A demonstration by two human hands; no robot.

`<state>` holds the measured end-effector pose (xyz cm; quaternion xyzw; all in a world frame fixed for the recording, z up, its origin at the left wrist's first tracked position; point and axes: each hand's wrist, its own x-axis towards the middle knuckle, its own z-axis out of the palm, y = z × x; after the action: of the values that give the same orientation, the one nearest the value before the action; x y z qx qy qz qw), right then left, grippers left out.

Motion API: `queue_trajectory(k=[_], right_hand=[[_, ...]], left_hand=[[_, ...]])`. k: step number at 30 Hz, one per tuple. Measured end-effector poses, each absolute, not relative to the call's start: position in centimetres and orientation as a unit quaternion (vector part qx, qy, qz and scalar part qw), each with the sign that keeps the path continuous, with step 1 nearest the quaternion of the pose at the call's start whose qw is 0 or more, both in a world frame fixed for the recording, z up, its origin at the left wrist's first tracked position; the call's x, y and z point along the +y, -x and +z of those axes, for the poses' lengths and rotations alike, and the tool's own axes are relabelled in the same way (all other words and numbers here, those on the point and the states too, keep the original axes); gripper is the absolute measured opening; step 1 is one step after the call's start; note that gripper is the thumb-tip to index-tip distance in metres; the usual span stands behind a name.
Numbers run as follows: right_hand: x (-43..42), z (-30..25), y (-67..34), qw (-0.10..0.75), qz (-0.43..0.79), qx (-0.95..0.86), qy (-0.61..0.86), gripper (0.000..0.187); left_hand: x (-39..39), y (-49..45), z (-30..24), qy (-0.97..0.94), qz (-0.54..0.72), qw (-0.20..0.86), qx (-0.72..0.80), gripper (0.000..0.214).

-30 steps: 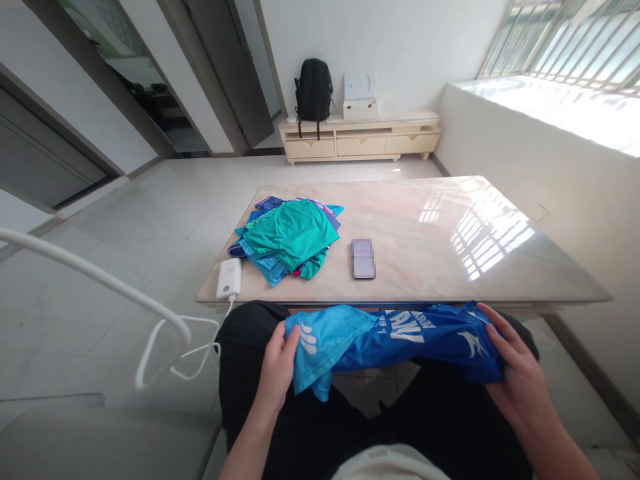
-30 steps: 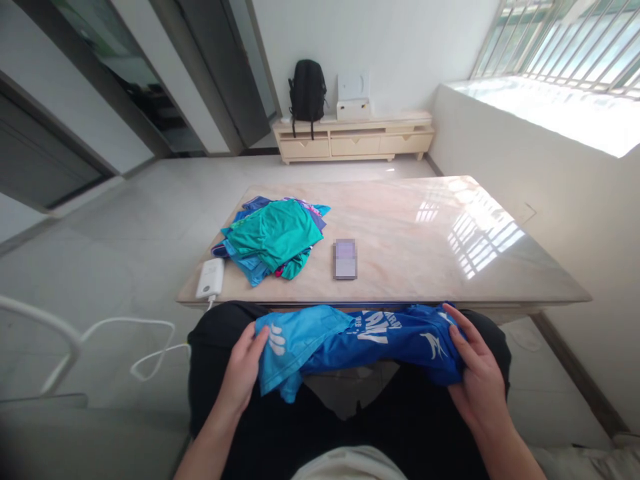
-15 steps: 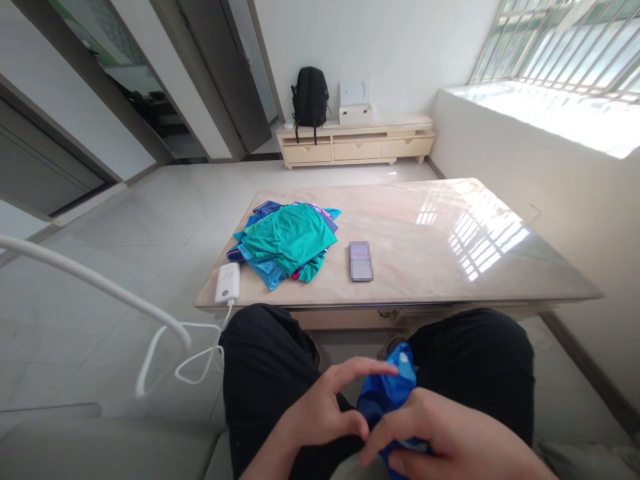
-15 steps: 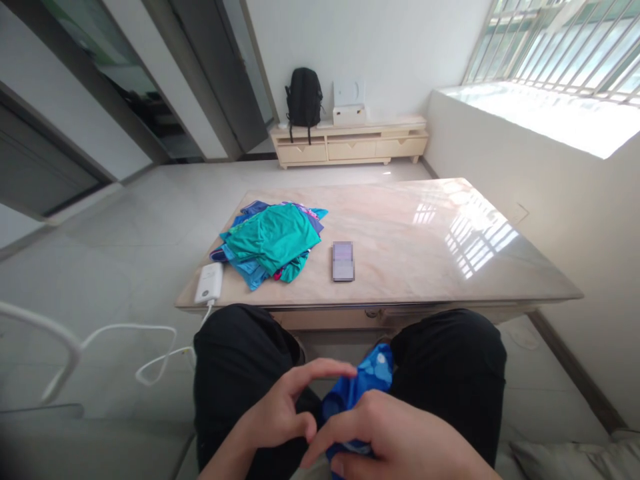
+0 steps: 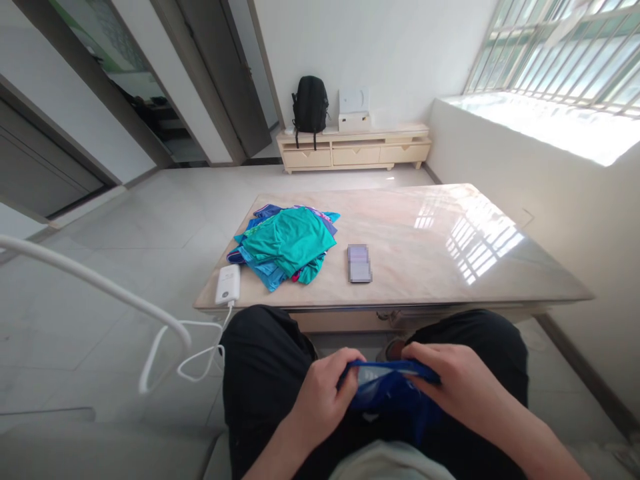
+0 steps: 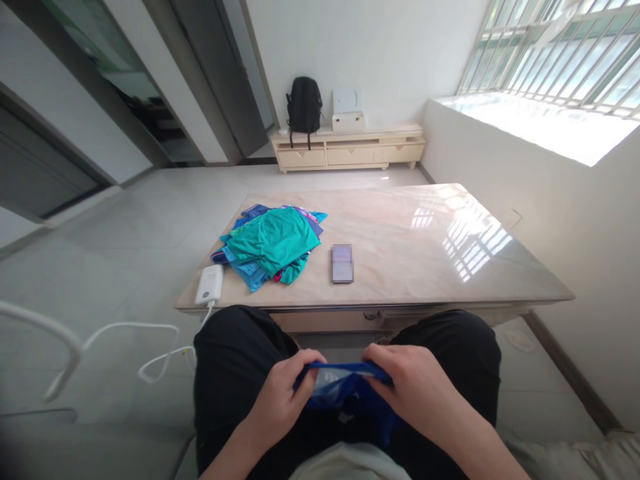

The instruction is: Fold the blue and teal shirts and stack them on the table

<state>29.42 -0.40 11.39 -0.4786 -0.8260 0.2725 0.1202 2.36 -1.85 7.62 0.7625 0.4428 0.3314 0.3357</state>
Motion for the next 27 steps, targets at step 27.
queue_trajectory(k=[27], right_hand=[[0.6, 12.6, -32.1, 0.376, 0.209, -0.772, 0.468, 0.026]], left_hand=[[0.9, 2.0, 9.0, -0.676, 0.374, 0.365, 0.52, 0.031]])
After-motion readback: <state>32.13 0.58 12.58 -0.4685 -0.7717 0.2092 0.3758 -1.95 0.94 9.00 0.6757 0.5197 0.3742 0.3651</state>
